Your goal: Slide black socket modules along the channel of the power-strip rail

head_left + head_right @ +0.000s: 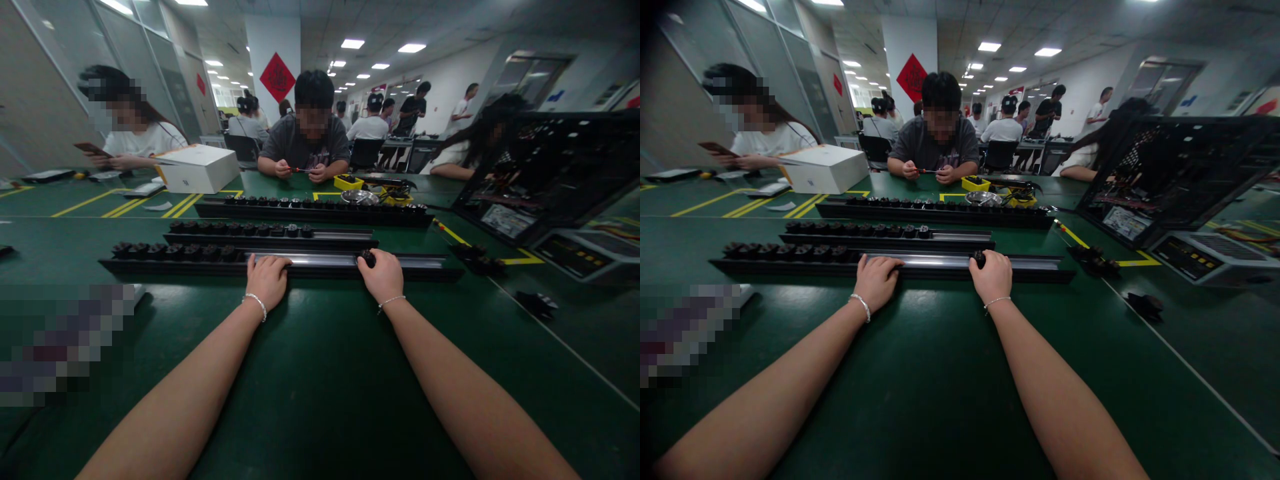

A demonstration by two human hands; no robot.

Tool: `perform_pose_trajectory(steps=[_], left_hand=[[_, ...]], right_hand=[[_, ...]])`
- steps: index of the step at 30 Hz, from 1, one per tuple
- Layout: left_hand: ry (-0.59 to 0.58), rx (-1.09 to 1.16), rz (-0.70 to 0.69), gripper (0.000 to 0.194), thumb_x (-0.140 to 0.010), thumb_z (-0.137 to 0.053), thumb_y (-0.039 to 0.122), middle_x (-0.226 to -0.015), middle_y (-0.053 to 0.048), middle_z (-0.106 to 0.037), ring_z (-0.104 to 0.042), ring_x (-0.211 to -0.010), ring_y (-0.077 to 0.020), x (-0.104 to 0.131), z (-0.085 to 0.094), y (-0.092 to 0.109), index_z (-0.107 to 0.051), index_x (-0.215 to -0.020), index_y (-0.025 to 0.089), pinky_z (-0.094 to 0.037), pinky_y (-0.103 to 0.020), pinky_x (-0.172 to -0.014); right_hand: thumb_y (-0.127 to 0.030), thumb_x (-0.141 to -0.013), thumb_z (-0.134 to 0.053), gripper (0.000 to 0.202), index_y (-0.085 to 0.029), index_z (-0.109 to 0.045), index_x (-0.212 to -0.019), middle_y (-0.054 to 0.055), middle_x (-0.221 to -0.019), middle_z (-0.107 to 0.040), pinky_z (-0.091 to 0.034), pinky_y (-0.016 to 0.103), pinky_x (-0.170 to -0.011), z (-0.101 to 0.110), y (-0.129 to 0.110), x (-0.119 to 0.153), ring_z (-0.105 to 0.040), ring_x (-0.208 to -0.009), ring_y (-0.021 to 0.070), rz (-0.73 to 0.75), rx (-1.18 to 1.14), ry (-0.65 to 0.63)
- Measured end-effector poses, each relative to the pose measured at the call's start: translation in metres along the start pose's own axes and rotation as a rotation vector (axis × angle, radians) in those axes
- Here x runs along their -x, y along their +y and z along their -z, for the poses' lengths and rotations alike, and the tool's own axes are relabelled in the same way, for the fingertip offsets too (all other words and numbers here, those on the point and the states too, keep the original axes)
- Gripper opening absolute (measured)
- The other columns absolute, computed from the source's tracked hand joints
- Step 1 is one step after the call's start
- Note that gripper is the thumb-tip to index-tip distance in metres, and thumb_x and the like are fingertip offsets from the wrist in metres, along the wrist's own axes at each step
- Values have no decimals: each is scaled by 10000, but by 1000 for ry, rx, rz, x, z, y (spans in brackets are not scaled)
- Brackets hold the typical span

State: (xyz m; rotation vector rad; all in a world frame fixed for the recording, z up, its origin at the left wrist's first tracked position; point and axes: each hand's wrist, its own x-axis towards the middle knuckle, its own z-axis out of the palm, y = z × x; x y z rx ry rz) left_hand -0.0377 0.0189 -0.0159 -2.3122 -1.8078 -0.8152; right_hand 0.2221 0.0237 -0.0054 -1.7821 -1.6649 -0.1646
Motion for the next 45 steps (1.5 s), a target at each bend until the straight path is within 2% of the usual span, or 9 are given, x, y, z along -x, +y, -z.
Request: perform_pose_trajectory(steps=[20, 27, 45], left_hand=[[-7, -6, -1, 264, -841, -441, 208, -1048, -24, -672, -539, -1083, -227, 0, -1, -1, -626, -1017, 273, -159, -530, -1099], [-22, -2, 11, 266, -843, -439, 215, -1056, -22, -670, -536, -1089, -225, 0, 0, -1, -619, -1027, 282, -153, -531, -1101], [-22, -6, -1, 274, -844, -434, 220, -1053, -32, -670, -542, -1082, -229, 0, 0, -1, -624, -1033, 276, -161, -532, -1099]], right_hand=[[-338, -813, -489, 301, -120, -648, -947, 132, -964, -669, -388, 381, -864, 8, 1, 0, -565, -925, 252, -33, 24, -13], [-338, -816, -488, 330, -101, -642, -986, 139, -991, -667, -385, 375, -874, 8, 1, 0, -565, -944, 254, -37, 31, -9], [-343, -805, -487, 290, -126, -650, -906, 119, -914, -669, -379, 365, -857, 6, 5, -1, -567, -889, 246, -35, 44, 1]])
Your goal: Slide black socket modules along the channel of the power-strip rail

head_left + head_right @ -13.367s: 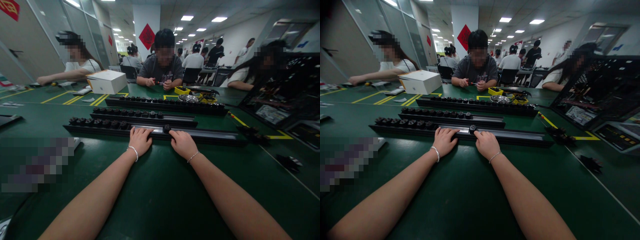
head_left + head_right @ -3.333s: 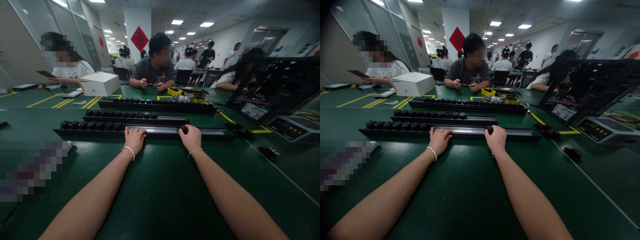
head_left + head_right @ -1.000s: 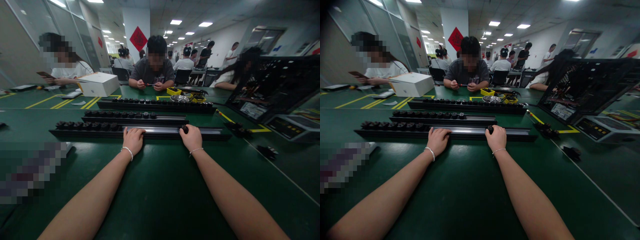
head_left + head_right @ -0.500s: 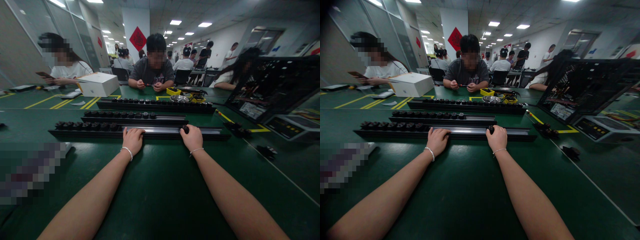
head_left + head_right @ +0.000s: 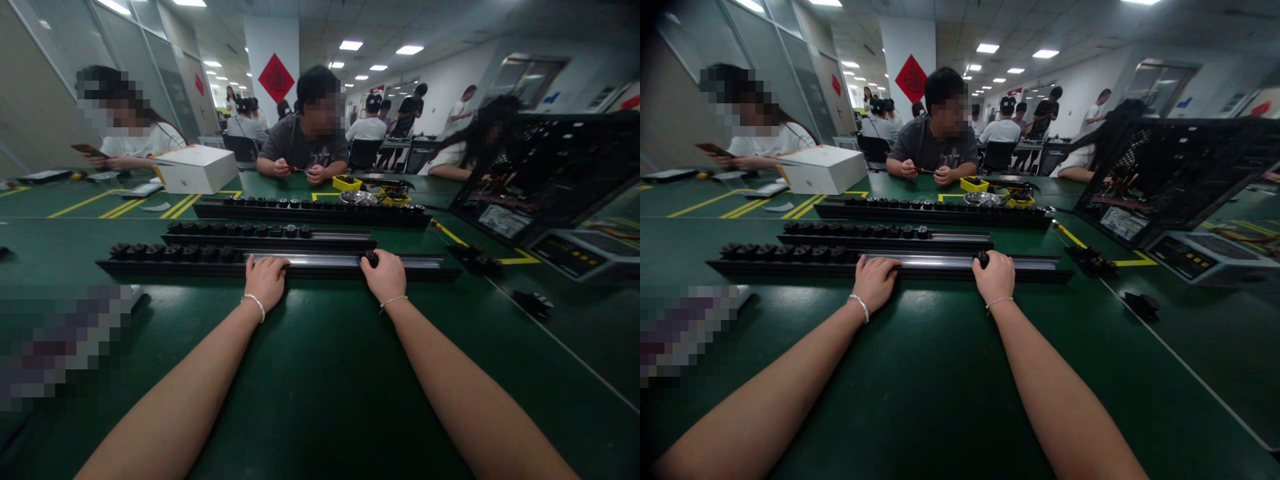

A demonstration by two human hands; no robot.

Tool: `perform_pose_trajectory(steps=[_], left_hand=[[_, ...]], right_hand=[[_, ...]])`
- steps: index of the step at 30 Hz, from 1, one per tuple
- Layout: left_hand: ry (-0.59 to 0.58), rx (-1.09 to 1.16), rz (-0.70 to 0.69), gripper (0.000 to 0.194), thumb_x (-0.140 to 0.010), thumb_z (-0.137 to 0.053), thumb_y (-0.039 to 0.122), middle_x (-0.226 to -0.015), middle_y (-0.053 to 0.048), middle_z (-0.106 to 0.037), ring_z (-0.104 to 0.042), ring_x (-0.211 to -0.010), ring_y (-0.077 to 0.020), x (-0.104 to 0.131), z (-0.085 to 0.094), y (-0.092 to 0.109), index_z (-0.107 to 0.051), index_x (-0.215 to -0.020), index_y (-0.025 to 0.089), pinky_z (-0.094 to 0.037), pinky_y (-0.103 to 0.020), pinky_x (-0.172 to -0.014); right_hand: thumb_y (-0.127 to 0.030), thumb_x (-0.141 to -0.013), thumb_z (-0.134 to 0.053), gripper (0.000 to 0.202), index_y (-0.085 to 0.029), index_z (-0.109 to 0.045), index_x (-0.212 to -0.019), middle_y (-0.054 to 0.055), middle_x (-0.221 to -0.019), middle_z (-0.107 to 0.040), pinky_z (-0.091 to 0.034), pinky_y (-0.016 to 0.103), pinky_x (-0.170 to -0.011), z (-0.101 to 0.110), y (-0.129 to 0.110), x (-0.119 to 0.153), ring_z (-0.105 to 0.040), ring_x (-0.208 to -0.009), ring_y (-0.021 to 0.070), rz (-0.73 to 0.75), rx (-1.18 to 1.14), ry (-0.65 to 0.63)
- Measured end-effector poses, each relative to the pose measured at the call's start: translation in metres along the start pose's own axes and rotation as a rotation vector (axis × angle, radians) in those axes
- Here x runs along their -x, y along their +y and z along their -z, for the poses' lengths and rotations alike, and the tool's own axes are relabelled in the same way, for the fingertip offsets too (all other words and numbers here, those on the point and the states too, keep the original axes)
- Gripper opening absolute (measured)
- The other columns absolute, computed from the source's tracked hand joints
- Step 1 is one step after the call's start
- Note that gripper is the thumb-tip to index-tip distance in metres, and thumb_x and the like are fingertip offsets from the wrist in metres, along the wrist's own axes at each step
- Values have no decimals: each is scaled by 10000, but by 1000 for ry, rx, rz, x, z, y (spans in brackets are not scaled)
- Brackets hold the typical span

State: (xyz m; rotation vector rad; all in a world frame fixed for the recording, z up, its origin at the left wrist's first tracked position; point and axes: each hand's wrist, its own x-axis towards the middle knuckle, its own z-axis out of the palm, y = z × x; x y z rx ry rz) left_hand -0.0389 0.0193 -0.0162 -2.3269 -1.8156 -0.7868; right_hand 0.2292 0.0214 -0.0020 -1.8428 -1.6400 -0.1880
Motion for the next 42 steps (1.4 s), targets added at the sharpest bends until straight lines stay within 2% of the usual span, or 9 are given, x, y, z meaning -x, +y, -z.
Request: perform_pose_trajectory(steps=[8, 20, 42], left_hand=[[2, -4, 1, 268, -851, -430, 217, -1055, -27, -669, -540, -1084, -225, 0, 0, 0, -618, -1031, 280, -162, -531, -1098], [-3, -7, 5, 275, -849, -427, 222, -1058, -19, -669, -539, -1090, -221, 0, 0, -1, -617, -1033, 296, -157, -524, -1103], [-7, -3, 10, 269, -854, -422, 219, -1054, -19, -668, -538, -1089, -224, 0, 0, 0, -615, -1024, 296, -160, -528, -1100]], right_hand=[[-339, -798, -487, 264, -140, -649, -860, 105, -863, -664, -384, 354, -839, -1, 4, -1, -567, -855, 234, -6, 1, 12], [-347, -808, -472, 291, -134, -645, -905, 118, -899, -663, -387, 366, -850, 2, 5, -1, -569, -892, 244, -27, 1, 9], [-348, -798, -472, 281, -142, -647, -874, 112, -868, -663, -394, 367, -822, 5, 10, -2, -576, -851, 246, -66, 39, 10]])
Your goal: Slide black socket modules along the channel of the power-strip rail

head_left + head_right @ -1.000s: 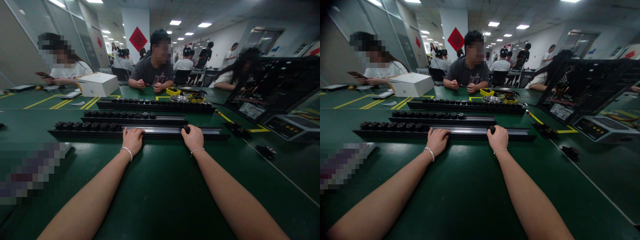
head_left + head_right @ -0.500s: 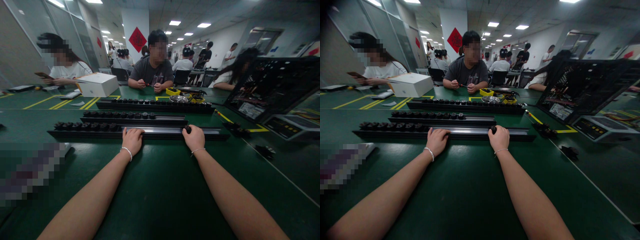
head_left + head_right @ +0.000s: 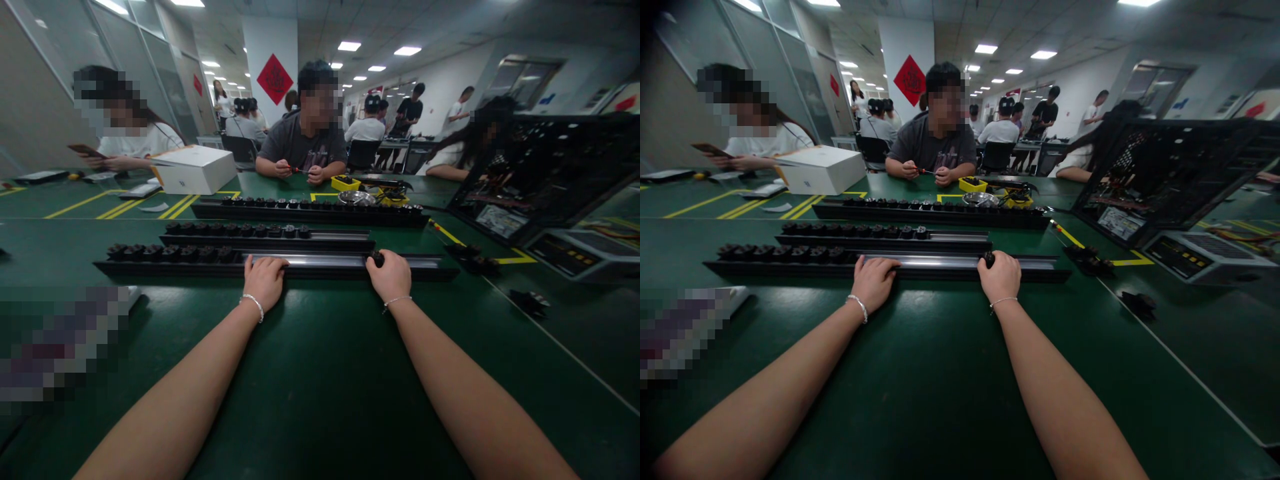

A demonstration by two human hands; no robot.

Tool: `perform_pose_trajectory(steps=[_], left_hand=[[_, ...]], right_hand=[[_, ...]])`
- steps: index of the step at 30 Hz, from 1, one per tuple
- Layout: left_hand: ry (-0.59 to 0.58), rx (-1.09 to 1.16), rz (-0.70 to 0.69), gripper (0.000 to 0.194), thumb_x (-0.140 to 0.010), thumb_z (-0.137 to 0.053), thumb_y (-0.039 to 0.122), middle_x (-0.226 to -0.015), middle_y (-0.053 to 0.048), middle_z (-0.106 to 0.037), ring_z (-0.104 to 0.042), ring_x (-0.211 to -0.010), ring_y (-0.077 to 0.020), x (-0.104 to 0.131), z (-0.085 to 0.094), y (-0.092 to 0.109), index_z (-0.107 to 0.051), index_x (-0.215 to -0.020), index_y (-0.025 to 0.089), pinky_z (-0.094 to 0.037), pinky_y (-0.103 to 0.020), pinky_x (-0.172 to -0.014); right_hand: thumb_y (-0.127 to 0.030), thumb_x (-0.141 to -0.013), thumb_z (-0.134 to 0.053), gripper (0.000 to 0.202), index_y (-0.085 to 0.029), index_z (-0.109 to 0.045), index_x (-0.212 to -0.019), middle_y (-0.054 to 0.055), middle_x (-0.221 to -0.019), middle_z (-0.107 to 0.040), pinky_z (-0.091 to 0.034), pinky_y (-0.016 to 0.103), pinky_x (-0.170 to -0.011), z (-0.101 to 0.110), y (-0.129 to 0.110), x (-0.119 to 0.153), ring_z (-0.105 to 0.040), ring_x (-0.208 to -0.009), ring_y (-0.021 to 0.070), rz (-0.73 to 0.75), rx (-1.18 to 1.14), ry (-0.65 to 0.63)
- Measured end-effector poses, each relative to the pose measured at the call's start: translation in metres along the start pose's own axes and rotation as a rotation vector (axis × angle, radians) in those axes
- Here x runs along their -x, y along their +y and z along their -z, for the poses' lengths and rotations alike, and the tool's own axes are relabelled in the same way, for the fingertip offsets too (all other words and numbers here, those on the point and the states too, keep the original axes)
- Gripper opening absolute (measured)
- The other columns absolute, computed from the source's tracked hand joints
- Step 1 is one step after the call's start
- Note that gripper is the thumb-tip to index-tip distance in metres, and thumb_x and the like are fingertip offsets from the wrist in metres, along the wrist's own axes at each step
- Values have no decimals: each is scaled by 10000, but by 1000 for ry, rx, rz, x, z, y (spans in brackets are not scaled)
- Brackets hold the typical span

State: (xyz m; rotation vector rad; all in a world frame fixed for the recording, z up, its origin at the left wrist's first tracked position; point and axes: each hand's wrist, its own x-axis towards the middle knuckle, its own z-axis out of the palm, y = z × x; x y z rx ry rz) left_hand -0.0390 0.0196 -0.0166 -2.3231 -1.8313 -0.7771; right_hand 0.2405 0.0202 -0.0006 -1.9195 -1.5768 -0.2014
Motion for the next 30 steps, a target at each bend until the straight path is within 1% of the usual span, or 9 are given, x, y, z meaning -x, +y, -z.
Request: perform_pose_trajectory(steps=[6, 19, 30], left_hand=[[4, 4, -5, 270, -850, -422, 215, -1044, -24, -669, -540, -1084, -224, 0, 0, 0, -617, -1022, 287, -159, -530, -1098], [2, 5, -1, 270, -844, -437, 209, -1055, -34, -670, -541, -1083, -227, 0, 1, 1, -624, -1028, 273, -165, -530, -1095], [10, 11, -3, 263, -849, -436, 206, -1044, -34, -669, -541, -1083, -227, 0, -1, -1, -623, -1025, 264, -157, -529, -1098]], right_hand=[[-356, -797, -470, 274, -150, -643, -853, 107, -852, -656, -388, 365, -815, 0, 2, -1, -569, -836, 241, -7, 1, -3], [-333, -783, -485, 286, -134, -655, -900, 108, -882, -661, -387, 343, -813, 0, 3, -1, -569, -871, 242, -48, 6, 11], [-356, -784, -483, 301, -139, -657, -899, 104, -876, -659, -384, 339, -800, 1, 6, -2, -566, -845, 235, -68, 20, 3]])
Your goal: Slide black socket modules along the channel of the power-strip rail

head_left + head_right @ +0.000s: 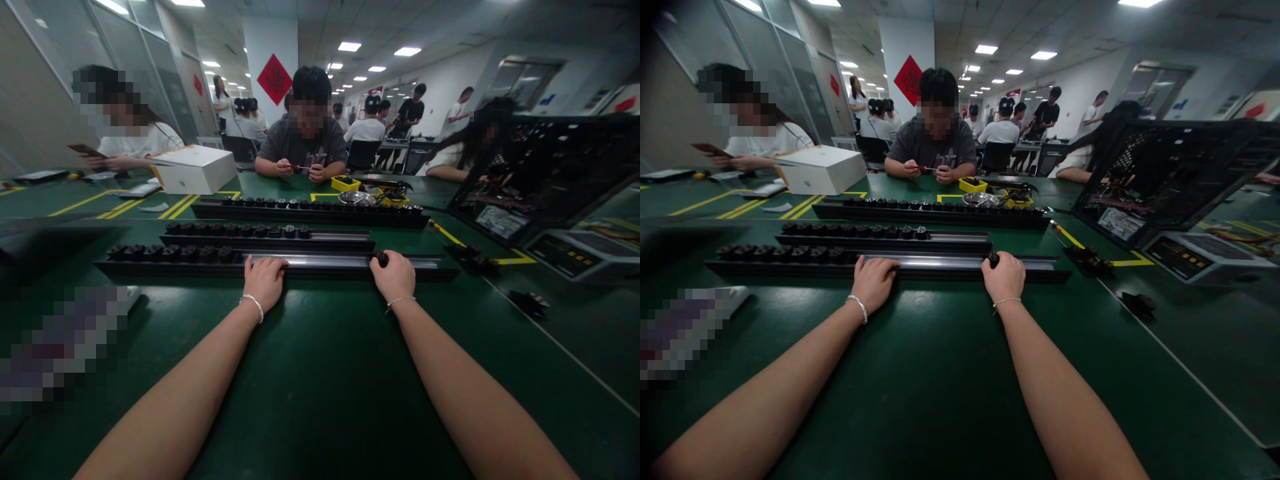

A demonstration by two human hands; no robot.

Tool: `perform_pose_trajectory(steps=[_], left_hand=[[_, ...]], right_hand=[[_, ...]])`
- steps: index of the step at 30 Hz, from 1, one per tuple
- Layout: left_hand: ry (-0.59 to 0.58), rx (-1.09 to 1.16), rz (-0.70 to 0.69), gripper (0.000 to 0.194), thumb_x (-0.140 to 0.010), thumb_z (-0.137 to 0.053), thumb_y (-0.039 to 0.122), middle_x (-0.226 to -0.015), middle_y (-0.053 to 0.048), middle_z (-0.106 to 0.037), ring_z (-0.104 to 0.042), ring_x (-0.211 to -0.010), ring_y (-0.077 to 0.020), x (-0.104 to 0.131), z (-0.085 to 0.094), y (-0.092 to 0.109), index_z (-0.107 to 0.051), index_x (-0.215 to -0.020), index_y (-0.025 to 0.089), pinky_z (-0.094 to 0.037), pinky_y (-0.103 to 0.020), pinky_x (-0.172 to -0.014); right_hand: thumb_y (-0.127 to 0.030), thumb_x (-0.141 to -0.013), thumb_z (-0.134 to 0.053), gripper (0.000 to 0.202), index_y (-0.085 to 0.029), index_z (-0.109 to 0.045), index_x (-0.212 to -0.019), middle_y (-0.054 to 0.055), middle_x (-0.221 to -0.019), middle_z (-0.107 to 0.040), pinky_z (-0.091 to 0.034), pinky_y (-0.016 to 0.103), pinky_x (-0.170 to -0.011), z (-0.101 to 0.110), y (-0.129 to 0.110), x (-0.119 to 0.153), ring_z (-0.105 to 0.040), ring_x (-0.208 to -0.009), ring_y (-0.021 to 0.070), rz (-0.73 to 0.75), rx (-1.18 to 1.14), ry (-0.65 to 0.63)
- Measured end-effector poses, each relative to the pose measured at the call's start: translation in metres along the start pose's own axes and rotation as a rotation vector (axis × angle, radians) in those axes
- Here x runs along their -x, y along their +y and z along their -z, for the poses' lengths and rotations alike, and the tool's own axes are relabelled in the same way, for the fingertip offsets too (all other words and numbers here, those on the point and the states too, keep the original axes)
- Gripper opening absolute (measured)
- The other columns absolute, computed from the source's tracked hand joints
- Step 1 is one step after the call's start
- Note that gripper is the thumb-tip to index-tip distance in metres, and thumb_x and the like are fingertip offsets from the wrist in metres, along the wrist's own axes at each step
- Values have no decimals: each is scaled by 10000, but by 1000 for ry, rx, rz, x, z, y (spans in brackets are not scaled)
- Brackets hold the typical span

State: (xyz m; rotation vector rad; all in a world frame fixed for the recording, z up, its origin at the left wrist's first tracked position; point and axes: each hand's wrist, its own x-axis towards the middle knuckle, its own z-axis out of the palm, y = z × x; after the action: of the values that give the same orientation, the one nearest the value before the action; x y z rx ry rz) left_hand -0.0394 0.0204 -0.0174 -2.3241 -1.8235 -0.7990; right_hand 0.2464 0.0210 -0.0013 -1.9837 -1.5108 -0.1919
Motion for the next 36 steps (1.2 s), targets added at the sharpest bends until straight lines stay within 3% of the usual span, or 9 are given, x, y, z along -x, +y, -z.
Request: perform_pose_trajectory(steps=[36], left_hand=[[-10, -6, -6, 260, -847, -428, 210, -1043, -39, -663, -543, -1075, -230, 0, 1, 0, -612, -1023, 263, -144, -541, -1105]], right_hand=[[-339, -791, -458, 322, -130, -652, -939, 119, -899, -652, -379, 355, -823, 1, 8, -3, -558, -848, 235, -36, 18, 22]])
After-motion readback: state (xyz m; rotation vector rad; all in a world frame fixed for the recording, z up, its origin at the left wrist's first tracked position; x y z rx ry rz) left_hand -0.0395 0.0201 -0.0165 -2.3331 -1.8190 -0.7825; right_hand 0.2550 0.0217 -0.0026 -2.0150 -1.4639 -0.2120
